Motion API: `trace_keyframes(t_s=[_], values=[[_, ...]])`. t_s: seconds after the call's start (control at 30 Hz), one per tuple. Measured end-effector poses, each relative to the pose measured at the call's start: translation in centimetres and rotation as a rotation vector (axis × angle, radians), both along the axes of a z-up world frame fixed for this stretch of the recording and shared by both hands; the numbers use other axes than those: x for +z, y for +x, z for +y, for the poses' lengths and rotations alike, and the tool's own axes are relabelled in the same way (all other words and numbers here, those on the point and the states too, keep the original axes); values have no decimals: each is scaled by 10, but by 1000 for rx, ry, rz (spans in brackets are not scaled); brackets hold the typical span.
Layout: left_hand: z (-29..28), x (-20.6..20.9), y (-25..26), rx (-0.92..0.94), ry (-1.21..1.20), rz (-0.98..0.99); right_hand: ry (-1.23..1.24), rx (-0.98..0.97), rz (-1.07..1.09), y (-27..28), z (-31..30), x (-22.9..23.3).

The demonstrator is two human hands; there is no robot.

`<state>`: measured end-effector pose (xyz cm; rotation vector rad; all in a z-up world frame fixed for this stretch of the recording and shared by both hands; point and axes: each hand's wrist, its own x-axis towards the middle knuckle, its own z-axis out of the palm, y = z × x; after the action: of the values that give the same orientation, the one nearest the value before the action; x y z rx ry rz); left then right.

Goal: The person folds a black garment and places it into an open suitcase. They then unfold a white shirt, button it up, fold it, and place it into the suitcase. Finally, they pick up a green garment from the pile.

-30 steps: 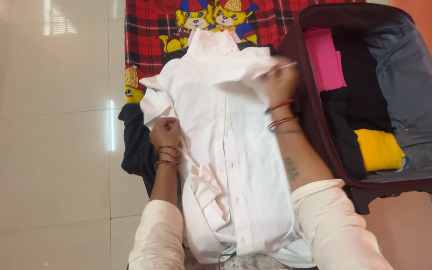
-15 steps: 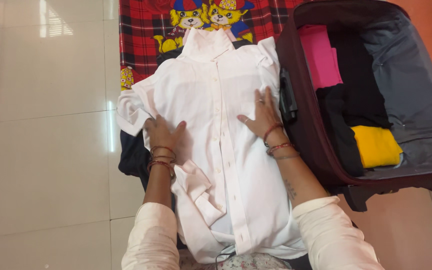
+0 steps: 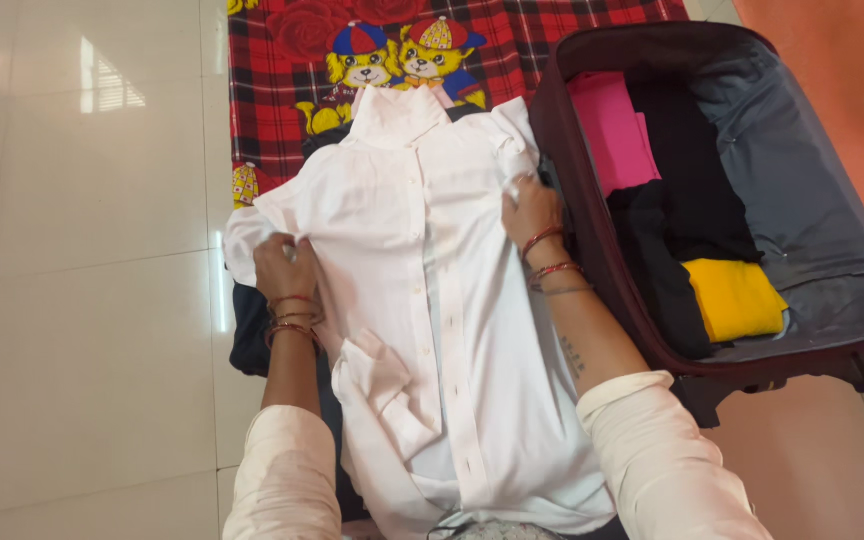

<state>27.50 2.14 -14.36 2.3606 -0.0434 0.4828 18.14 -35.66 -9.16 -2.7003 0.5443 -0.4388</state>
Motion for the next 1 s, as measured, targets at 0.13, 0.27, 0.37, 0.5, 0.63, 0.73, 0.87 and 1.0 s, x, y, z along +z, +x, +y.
trace_keyframes(t_s=[0.13, 0.27, 0.37, 0.5, 0.63, 0.73, 0.87, 1.0], values=[[-12, 12, 52, 25, -220, 9, 84, -83, -371, 24, -18, 34], [-39, 25, 69, -263, -426, -118, 300, 14, -493, 27, -15, 47], [-69, 44, 26, -277, 182, -63, 103, 276, -381, 15, 6, 24], [-92, 60, -68, -568, 607, 317, -35, 289, 116, -27, 58, -18], [-80, 61, -107, -596, 590, 406, -24, 287, 273, -54, 69, -24], [-65, 64, -115, -588, 458, 380, -1, 296, 272, -53, 71, -17], [-32, 80, -159, -466, 274, 257, 68, 352, 449, -79, 75, 2], [-7, 87, -219, -416, 161, 480, 108, 447, 630, -135, 91, 28]])
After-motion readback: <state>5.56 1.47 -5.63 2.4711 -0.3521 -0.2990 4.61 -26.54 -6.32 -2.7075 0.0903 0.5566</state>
